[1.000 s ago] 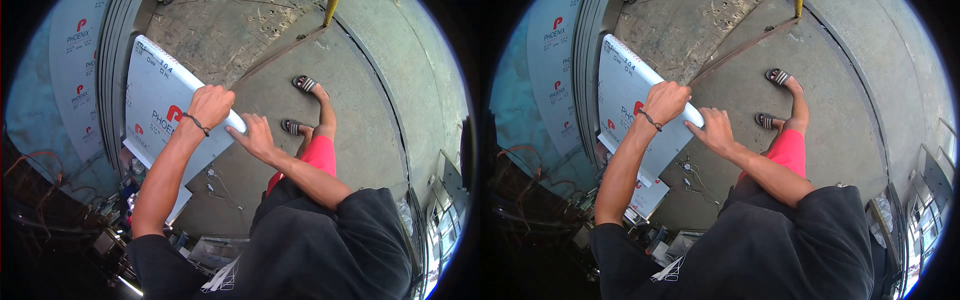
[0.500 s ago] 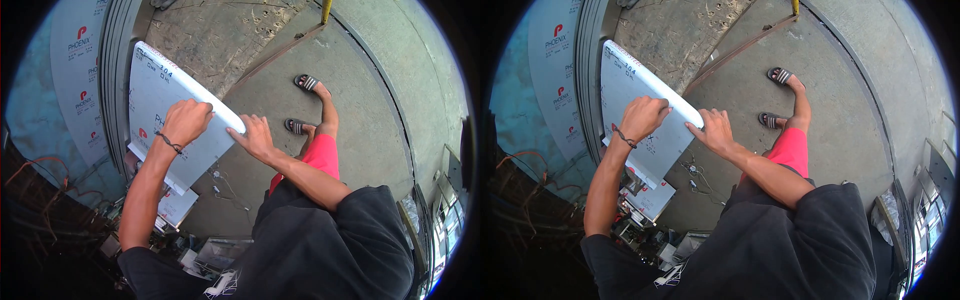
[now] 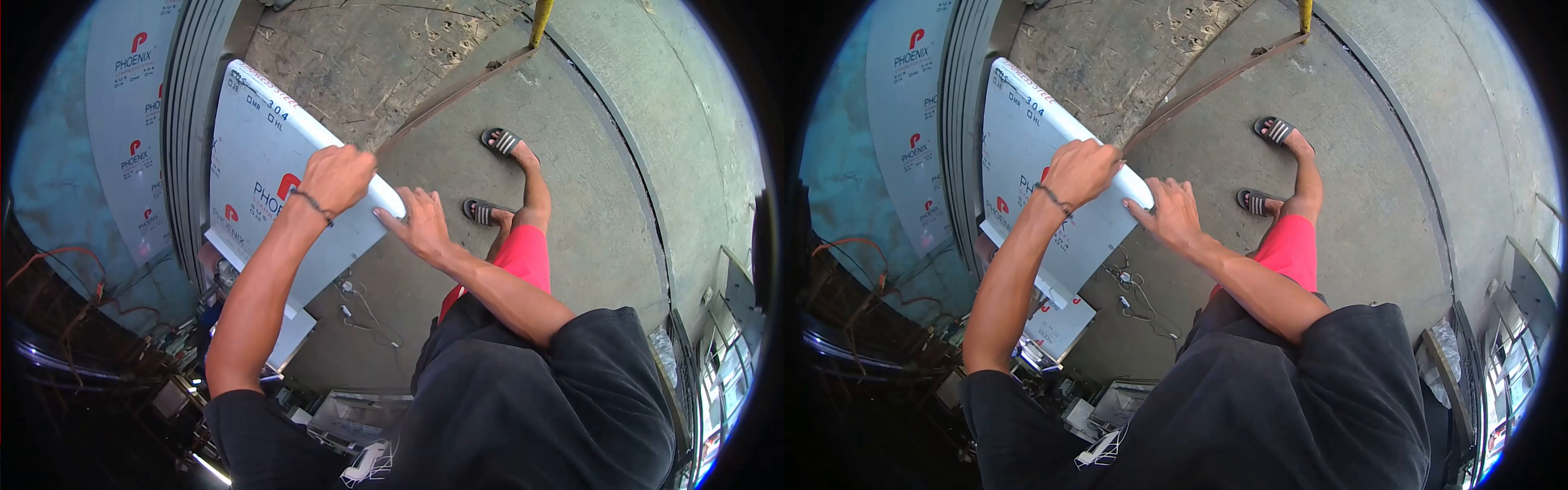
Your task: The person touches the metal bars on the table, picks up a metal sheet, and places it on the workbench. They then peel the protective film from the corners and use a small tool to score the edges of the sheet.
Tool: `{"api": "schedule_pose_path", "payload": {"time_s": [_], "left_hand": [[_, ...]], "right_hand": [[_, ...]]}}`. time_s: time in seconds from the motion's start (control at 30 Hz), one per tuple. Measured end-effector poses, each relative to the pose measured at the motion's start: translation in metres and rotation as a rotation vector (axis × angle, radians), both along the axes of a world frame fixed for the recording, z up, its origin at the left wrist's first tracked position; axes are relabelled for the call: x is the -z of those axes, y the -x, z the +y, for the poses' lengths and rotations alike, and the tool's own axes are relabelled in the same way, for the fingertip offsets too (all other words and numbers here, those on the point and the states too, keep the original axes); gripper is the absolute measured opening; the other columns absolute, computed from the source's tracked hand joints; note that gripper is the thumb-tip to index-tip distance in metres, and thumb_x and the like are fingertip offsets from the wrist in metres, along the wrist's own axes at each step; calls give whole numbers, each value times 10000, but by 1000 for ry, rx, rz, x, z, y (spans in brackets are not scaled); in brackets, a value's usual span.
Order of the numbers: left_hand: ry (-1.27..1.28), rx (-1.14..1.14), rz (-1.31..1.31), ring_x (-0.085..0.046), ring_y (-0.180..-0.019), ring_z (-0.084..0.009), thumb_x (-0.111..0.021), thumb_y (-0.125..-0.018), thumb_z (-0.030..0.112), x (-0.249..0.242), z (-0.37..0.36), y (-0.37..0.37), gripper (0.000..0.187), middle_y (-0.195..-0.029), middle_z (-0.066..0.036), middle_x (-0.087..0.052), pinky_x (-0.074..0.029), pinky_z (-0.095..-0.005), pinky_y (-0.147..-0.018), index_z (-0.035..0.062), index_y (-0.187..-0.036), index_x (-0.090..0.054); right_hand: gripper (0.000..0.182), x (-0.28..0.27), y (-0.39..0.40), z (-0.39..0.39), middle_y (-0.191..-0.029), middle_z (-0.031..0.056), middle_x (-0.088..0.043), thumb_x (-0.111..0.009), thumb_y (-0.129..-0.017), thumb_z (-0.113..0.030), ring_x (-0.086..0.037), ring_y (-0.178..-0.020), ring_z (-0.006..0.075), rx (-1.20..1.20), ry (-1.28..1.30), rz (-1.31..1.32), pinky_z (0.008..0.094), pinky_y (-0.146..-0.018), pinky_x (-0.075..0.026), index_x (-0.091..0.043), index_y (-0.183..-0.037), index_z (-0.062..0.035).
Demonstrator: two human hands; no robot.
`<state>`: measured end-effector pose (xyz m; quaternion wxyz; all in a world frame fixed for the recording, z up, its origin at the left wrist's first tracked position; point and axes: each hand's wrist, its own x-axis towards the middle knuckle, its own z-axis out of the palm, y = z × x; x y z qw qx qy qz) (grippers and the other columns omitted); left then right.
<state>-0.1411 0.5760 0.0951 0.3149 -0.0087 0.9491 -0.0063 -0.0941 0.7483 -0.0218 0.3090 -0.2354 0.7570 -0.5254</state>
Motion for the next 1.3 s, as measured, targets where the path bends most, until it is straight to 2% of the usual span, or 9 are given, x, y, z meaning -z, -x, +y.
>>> {"api": "schedule_pose_path", "payload": {"time_s": [0.13, 0.2, 0.5, 0.57, 0.83, 0.9, 1.0, 1.23, 1.3], "left_hand": [[68, 87, -138, -673, -695, -409, -651, -897, 253, -36, -3, -13, 246, -697, -205, -666, -538, -488, -672, 42, -784, -708], [60, -109, -150, -667, -682, -413, -633, -915, 256, -43, -1, -16, 260, -688, -210, -660, -536, -490, -663, 46, -779, -704], [30, 50, -27, -704, -771, -370, -629, -823, 126, 14, 14, 19, 134, -750, -197, -694, -555, -447, -698, 48, -782, -730], [41, 80, -34, -705, -776, -365, -625, -806, 109, 23, 11, 15, 124, -756, -193, -697, -555, -443, -703, 54, -778, -732], [50, 77, 27, -698, -719, -370, -615, -789, 89, 2, 6, -9, 101, -717, -189, -684, -551, -459, -651, 65, -757, -707], [28, 26, 76, -656, -625, -389, -612, -898, 179, -4, 7, -21, 163, -665, -195, -648, -516, -489, -574, 47, -814, -661], [20, -96, 132, -631, -575, -391, -599, -935, 184, -15, 14, -43, 173, -630, -175, -627, -504, -478, -535, 52, -830, -639], [13, -363, 242, -621, -568, -367, -622, -941, 185, -13, 29, -140, 167, -606, -153, -601, -471, -464, -514, 64, -827, -628], [48, -492, 447, -608, -566, -356, -649, -927, 178, -7, 35, -156, 154, -624, -145, -601, -453, -459, -509, 70, -819, -627]], "right_hand": [[463, -1, 2, 1, -811, 127, -639, -667, -891, -478, -569, -840, 265, 0, -3, -12, 408, -808, -376, -624, -1040, -42], [463, -3, 1, 1, -809, 125, -637, -667, -890, -480, -568, -836, 264, -5, -2, -10, 409, -807, -376, -623, -1034, -42], [507, -2, 4, 2, -863, 162, -626, -672, -885, -474, -577, -875, 305, -84, -20, -73, 442, -850, -388, -621, -1093, -14], [469, 0, 0, 0, -783, 119, -636, -664, -888, -489, -564, -818, 265, -13, -7, 25, 410, -800, -372, -629, -1016, -39], [474, 2, 1, 1, -793, 121, -642, -661, -885, -502, -567, -824, 268, -17, 15, 14, 407, -803, -374, -633, -1016, -47], [474, 3, 2, 1, -794, 122, -642, -660, -885, -504, -567, -823, 270, -13, 19, 18, 407, -803, -374, -633, -1017, -49], [486, 3, 0, 1, -808, 129, -647, -656, -886, -513, -573, -835, 277, -25, 27, -12, 412, -806, -376, -633, -1023, -47], [504, 0, 4, 0, -861, 165, -657, -646, -895, -514, -588, -864, 302, -65, -14, -15, 432, -815, -384, -631, -1039, -31], [502, 0, 1, 1, -862, 173, -651, -644, -898, -511, -588, -860, 309, -78, -6, -16, 433, -816, -386, -630, -1038, -29]]}}
